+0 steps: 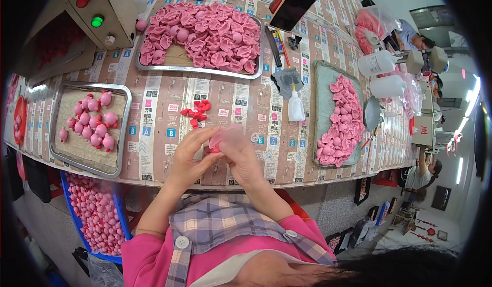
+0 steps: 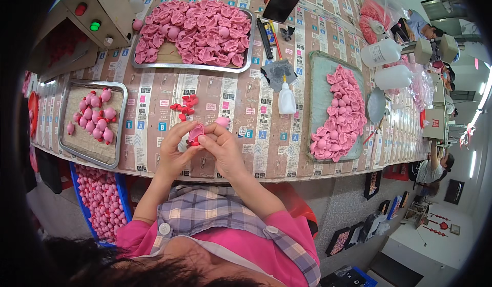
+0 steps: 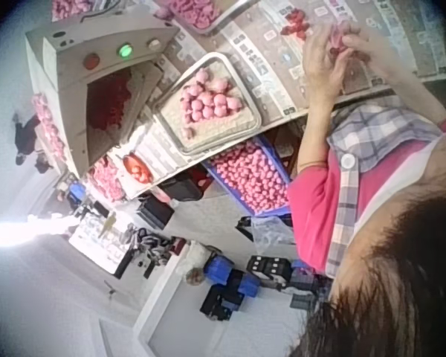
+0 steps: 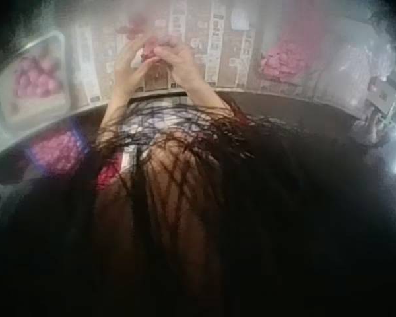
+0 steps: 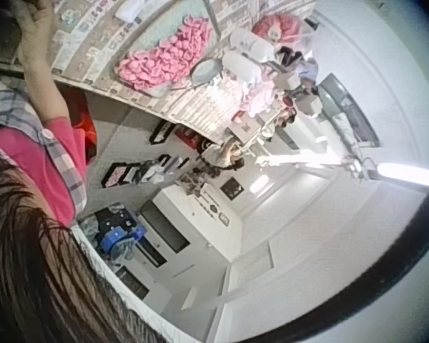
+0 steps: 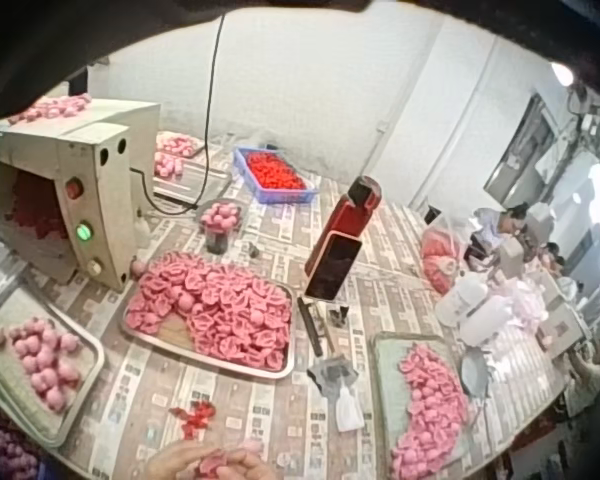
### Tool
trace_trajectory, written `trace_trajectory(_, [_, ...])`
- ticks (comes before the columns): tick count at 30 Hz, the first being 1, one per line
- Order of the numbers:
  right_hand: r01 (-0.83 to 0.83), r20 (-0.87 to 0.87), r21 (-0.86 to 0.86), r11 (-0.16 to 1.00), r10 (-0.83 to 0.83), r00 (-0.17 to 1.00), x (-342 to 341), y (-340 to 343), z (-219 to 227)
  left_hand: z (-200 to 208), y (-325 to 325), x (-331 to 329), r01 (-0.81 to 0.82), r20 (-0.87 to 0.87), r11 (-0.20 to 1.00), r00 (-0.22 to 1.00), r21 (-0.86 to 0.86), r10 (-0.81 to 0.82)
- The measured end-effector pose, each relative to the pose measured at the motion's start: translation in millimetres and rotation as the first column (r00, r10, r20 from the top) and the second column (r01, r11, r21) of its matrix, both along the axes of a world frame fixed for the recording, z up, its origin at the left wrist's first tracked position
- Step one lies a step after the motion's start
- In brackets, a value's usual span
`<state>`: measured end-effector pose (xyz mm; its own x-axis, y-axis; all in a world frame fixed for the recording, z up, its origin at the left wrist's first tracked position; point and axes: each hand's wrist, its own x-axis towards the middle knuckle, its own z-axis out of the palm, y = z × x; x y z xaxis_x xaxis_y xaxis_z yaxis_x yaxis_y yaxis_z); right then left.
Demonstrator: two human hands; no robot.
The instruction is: Gluing and assembling small pink plastic or clay components at a factory workstation.
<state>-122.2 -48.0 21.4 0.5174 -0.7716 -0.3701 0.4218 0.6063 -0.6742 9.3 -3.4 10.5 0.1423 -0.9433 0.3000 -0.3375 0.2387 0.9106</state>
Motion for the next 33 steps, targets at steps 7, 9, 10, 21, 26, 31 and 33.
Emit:
trace_trajectory(7, [-0.215,-0.571,-0.821,0.528,-0.766,0.297,-81.2,-66.5,-9.8,-10.8,1.7,5.4,0.114,-0.738,0.987,0.675,0.116,0.008])
trace_trajectory(9, [-0.283,-0.524,-0.837,0.468,-0.835,0.170,-106.3,-87.5,-12.5,-8.7,2.4,6.6,0.179,-0.835,0.978,0.551,0.111,-0.006])
trace_trajectory(10, [-0.390,-0.580,-0.764,0.513,-0.811,0.070,-116.8,-94.5,-20.7,-8.9,3.1,5.6,0.213,-0.840,0.968,0.543,0.131,-0.006])
trace_trajectory(21, [-0.489,-0.845,-0.403,0.774,-0.520,-0.127,-108.6,-112.4,-25.6,-5.6,4.2,1.8,0.278,-0.856,0.956,0.513,0.098,-0.062])
trace_trajectory(26, [-0.245,-0.805,-0.593,0.767,-0.568,0.170,-119.7,-97.2,-22.2,-5.9,4.0,2.8,0.276,-0.859,0.955,0.510,0.106,-0.052])
trace_trajectory(31, [0.154,-0.480,-0.582,0.799,-0.490,0.728,-86.1,-58.4,7.9,-6.7,3.7,4.7,0.276,-0.864,0.954,0.501,0.114,-0.041])
trace_trajectory(33, [0.237,-0.339,-0.588,0.774,-0.501,0.796,-73.5,-49.4,16.9,-7.9,3.5,4.9,0.284,-0.863,0.953,0.503,0.109,-0.051])
